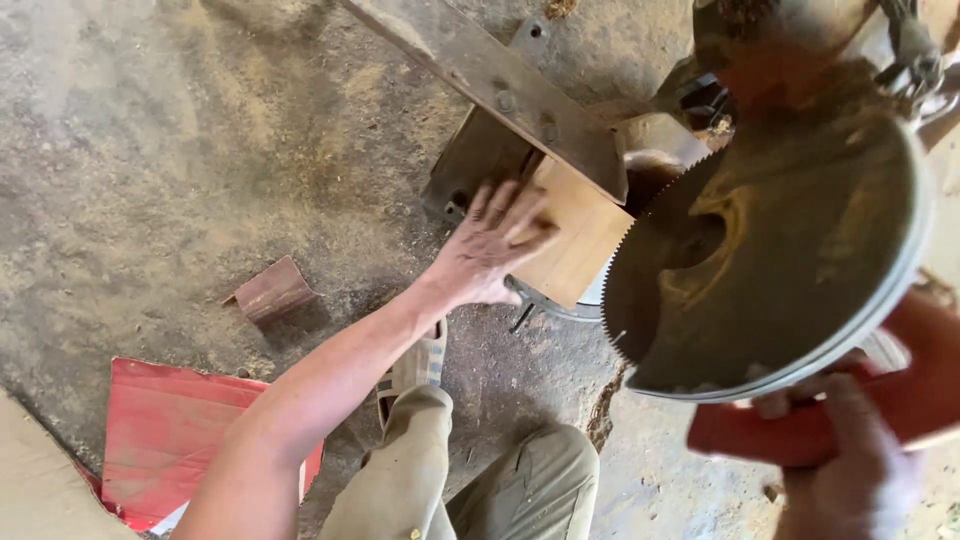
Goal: Measuring a wooden board with a ruler and pen, then cutting it into smaller pieces using a miter saw.
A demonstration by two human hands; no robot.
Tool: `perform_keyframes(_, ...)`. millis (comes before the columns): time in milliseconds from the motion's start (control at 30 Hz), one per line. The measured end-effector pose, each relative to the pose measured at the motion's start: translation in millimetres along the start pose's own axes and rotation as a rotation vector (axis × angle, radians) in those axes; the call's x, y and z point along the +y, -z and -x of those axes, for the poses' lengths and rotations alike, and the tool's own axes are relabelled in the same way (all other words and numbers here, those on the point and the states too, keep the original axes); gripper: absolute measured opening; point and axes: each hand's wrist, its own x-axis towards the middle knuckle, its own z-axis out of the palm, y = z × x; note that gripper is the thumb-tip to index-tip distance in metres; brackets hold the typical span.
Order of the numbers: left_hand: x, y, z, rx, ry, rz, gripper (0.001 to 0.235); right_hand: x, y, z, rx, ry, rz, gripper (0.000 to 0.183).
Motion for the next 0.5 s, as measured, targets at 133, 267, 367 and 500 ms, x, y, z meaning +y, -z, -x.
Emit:
perform_keyframes(133, -14, -11, 7, 0.047, -0.016, 0.035, 0.134, 52, 12, -8, 0.0, 0.045, -0.084, 0.008)
perform_keyframes(267, -17, -12, 9, 0.081, -0.038, 0.048, 0.124, 81, 24, -11, -0.011, 0.049, -0.165, 0.008)
perform_keyframes(367, -17, -16, 9, 0.13, -0.041, 0.042, 0.121, 88, 20, -11, 0.039, 0.004, -0.189, 0.019)
perform_keyframes(500, -15, -17, 9, 0.122, -0.033, 0.042, 0.122, 106, 24, -14, -0.004, 0.063, -0.195, 0.014)
